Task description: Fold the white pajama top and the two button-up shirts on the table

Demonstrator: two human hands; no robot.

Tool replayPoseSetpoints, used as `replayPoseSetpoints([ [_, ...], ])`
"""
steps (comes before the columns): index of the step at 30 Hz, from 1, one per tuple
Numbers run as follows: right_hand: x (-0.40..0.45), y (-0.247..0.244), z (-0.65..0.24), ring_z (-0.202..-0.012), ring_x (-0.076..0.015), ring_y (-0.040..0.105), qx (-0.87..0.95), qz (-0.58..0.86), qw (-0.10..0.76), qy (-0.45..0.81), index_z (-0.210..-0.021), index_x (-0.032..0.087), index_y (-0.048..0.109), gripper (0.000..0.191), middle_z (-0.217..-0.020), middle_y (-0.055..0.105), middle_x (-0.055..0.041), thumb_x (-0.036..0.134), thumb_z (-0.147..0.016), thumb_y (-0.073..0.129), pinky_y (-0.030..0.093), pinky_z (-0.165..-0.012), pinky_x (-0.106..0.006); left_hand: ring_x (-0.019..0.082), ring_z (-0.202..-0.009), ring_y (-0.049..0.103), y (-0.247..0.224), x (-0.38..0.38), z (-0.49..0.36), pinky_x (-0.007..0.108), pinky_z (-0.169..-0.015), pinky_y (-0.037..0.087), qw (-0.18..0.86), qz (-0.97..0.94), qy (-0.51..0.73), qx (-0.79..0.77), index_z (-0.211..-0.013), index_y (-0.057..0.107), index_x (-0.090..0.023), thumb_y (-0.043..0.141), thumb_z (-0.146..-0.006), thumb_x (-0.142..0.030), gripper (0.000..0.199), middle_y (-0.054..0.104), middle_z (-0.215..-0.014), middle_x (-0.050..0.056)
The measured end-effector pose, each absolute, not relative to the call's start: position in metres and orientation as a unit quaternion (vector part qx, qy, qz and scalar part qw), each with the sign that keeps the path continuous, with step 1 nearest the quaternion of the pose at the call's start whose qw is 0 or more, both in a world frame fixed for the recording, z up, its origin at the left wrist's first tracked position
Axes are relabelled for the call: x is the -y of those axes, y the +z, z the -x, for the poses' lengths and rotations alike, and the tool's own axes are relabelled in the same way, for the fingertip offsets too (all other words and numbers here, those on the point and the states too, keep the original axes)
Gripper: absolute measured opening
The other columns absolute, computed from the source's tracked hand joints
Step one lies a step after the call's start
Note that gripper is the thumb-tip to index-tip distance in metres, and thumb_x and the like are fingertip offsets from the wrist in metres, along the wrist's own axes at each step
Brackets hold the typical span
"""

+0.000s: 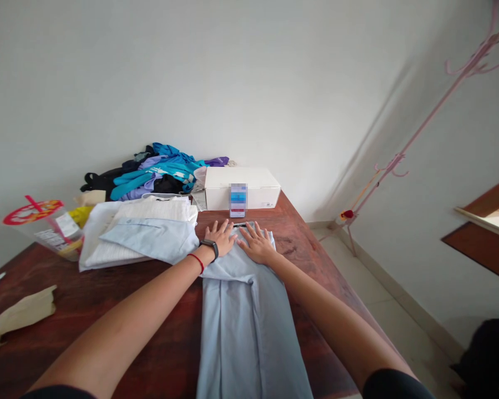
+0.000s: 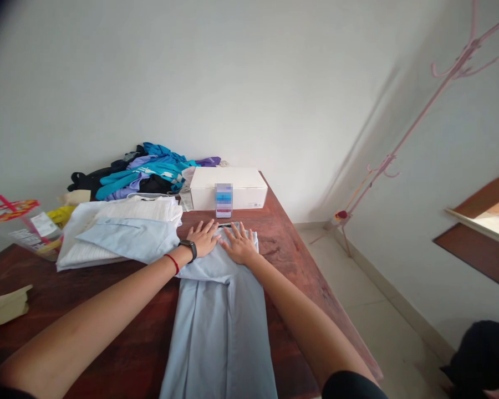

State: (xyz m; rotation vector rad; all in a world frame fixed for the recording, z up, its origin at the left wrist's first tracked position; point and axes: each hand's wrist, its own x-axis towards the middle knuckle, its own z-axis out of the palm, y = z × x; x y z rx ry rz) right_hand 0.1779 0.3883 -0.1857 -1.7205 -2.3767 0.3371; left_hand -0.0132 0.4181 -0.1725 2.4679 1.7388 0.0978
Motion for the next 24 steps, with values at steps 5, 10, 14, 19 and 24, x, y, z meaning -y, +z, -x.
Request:
replayPoseSetpoints([
  [5,-0.389,-0.186,-0.178,-0.157,-0.0321,-0.002,0.8,0.581,0.093,0.114,-0.161,0.032,0.027,0.072,-0.171,0.011,-0.0022,0.07,-0.1,0.02,0.005,-0.121,-0.064,0.04,-0.145,0.037,-0.157,-0.427,0.013,0.059,-0.114,0.032,0.071,-0.814,0.049,-0.575,-0.145,0.052,-0.028,0.043,-0.1,-0.046,0.05,0.043,-0.158,0.011],
  [10,-0.391,-0.187,-0.178,-0.157,-0.0321,0.0,0.801,0.58,0.099,0.112,-0.161,0.032,0.028,0.071,-0.17,0.014,-0.0021,0.069,-0.101,0.021,0.005,-0.121,-0.064,0.031,-0.127,0.056,-0.143,-0.451,0.018,0.052,-0.105,0.045,0.092,-0.777,0.075,-0.618,-0.133,0.059,-0.021,0.054,-0.1,-0.041,0.039,0.06,-0.136,0.013],
  [14,-0.393,-0.186,-0.178,-0.157,-0.0318,0.001,0.801,0.581,0.095,0.112,-0.161,0.032,0.028,0.07,-0.17,0.014,-0.0023,0.069,-0.101,0.022,0.004,-0.121,-0.063,0.025,-0.111,0.064,-0.138,-0.469,0.021,0.047,-0.094,0.055,0.145,-0.763,0.057,-0.627,-0.128,0.061,-0.016,0.063,-0.098,-0.039,0.038,0.063,-0.127,0.01],
  [19,-0.394,-0.183,-0.178,-0.157,-0.032,0.0,0.803,0.58,0.085,0.108,-0.161,0.032,0.026,0.072,-0.171,0.013,-0.0014,0.07,-0.101,0.018,0.005,-0.121,-0.064,0.023,-0.107,0.065,-0.136,-0.475,0.023,0.043,-0.09,0.057,0.181,-0.76,0.044,-0.622,-0.126,0.062,-0.017,0.063,-0.098,-0.035,0.033,0.063,-0.127,0.01],
  [24,-0.394,-0.181,-0.178,-0.157,-0.0316,0.0,0.803,0.582,0.076,0.099,-0.161,0.033,0.026,0.071,-0.171,0.012,-0.001,0.07,-0.101,0.018,0.007,-0.121,-0.065,0.022,-0.104,0.066,-0.129,-0.467,0.021,0.042,-0.09,0.057,0.153,-0.771,0.046,-0.617,-0.123,0.063,-0.018,0.062,-0.099,-0.036,0.03,0.064,-0.124,0.009],
])
